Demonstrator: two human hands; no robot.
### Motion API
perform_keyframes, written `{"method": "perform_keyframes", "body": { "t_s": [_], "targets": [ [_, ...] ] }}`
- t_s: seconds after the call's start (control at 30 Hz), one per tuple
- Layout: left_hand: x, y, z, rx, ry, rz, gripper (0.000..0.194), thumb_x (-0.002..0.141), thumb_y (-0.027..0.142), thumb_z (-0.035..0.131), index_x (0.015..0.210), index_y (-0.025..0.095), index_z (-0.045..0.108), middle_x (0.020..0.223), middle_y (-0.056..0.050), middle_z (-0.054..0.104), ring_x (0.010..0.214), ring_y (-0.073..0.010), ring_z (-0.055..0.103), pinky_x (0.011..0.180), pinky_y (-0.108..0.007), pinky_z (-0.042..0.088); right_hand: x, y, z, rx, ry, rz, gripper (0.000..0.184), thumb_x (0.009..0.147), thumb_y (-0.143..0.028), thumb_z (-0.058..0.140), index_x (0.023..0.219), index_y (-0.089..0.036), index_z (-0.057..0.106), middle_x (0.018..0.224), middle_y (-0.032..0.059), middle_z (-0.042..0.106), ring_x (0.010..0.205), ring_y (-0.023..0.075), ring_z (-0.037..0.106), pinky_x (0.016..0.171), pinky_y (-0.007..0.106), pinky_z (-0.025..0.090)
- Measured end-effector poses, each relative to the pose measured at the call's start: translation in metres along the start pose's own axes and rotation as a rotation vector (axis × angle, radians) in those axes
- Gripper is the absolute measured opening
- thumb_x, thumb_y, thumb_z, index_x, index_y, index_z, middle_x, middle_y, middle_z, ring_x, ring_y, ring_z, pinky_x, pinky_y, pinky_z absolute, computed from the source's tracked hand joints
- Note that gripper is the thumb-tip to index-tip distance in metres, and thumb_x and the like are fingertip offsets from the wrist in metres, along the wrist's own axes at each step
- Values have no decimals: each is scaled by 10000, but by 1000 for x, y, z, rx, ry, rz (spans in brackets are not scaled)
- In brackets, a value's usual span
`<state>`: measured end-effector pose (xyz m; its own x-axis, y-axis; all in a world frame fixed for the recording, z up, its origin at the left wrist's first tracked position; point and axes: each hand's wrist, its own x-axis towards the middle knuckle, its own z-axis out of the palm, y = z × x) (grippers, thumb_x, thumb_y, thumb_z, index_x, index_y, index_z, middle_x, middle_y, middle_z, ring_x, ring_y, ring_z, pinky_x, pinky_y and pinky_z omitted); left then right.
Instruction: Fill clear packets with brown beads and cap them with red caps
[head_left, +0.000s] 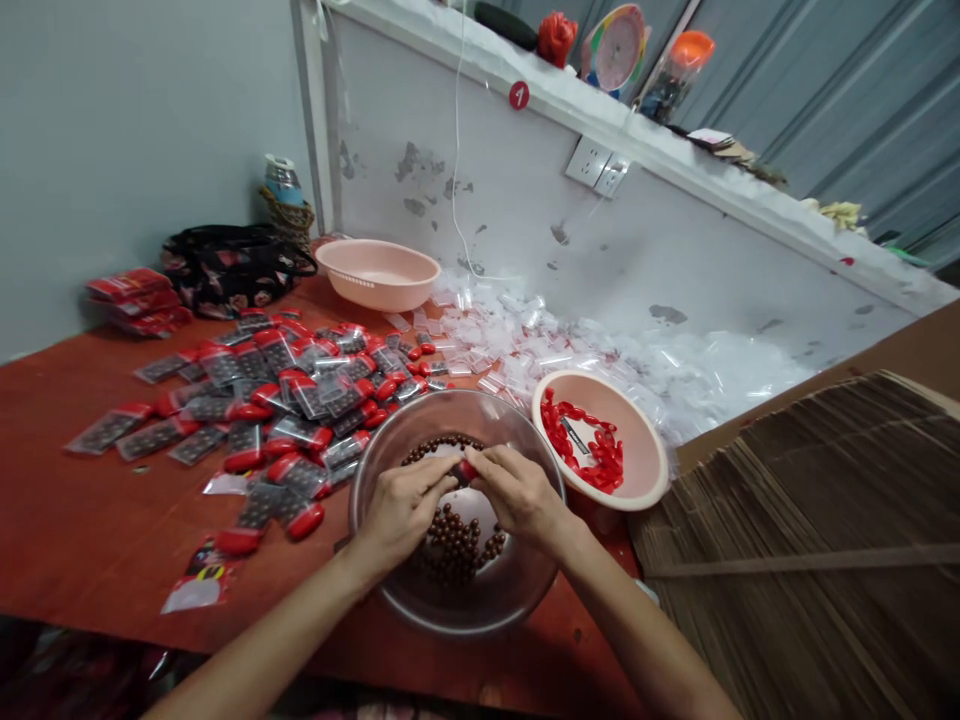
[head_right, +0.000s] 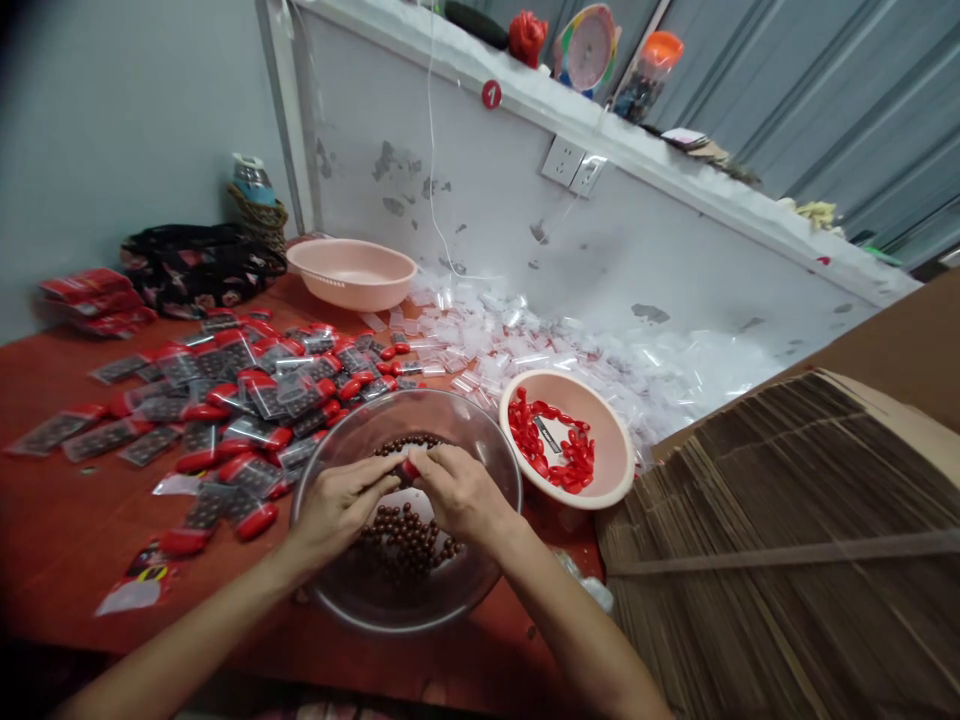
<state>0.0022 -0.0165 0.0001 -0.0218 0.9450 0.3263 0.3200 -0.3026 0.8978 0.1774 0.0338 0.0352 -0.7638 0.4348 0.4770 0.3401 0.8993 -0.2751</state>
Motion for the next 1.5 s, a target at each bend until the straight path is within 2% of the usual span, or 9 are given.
{"method": "perform_keyframes", "body": {
  "t_s": [0.17, 0.33, 0.57, 0.8, 0.9, 1.1, 1.3, 1.4, 1.5],
  "targets": [
    [11, -3, 2, -511, -31, -345, 330, 752, 319, 581, 1047, 180, 636, 1052, -76, 659, 916, -231, 623, 788, -362, 512, 11, 5, 1, 329, 110, 301, 316, 830, -246, 527, 1145, -253, 546, 1007, 63, 619, 914, 168, 581, 811, 307, 478],
    [17, -6, 5, -883, 135, -477, 369, 694, 312, 660, 1027, 157, 623, 982, -76, 672, 831, -178, 633, 773, -321, 503, 1, 2, 4, 826, 299, 609, 411, 796, -289, 574, 1194, -245, 481, 1180, 74, 551, 1001, 186, 557, 871, 346, 449],
    [14, -1, 3, -476, 41, -265, 287, 745, 275, 600, 1007, 173, 661, 991, -63, 674, 912, -206, 602, 859, -336, 452, -9, 16, 16, 1217, 325, 739, 206, 740, -327, 625, 888, -184, 608, 781, 29, 634, 652, 131, 592, 675, 291, 480],
    [9, 2, 3, -230, -7, -54, 244, 776, 271, 559, 981, 221, 682, 1094, -65, 619, 1074, -218, 521, 946, -354, 396, 13, 9, 3, 1595, -117, 821, 340, 718, -286, 610, 1029, -157, 569, 990, 80, 596, 864, 181, 575, 766, 376, 480],
    [7, -1, 4, -187, -10, -48, 259, 787, 268, 541, 1007, 223, 670, 1099, -64, 617, 1088, -217, 512, 959, -373, 385, 17, 4, 8, 1693, -151, 806, 317, 715, -256, 573, 997, -113, 589, 924, 89, 612, 855, 190, 572, 799, 400, 464],
    [7, 0, 3, -95, 7, 7, 283, 805, 239, 517, 1058, 242, 643, 1110, -45, 619, 1104, -199, 499, 1024, -396, 306, 18, -3, 24, 1746, 13, 832, 246, 708, -235, 542, 930, -151, 607, 872, 53, 615, 834, 180, 570, 813, 399, 457],
    [15, -1, -22, -92, 19, -86, 305, 799, 314, 514, 1051, 202, 643, 1138, -60, 618, 1093, -217, 527, 967, -380, 388, 33, 12, 12, 1609, -240, 785, 403, 769, -344, 564, 1138, -192, 512, 991, 75, 603, 847, 173, 590, 805, 395, 452],
    [27, -13, -50, -69, 191, -211, 345, 766, 376, 541, 1038, 191, 645, 1096, -45, 646, 1035, -228, 573, 933, -375, 424, 55, 49, 7, 1297, -165, 715, 420, 777, -386, 572, 1146, -196, 509, 1027, 83, 598, 858, 155, 590, 809, 356, 451],
    [43, -38, -78, -5, 367, -281, 378, 735, 407, 567, 1040, 197, 642, 1082, -36, 654, 1017, -230, 587, 915, -361, 441, 84, 101, 11, 739, -53, 671, 315, 814, -353, 516, 1069, -172, 558, 1007, 66, 612, 863, 141, 584, 773, 295, 460]
  ]
}}
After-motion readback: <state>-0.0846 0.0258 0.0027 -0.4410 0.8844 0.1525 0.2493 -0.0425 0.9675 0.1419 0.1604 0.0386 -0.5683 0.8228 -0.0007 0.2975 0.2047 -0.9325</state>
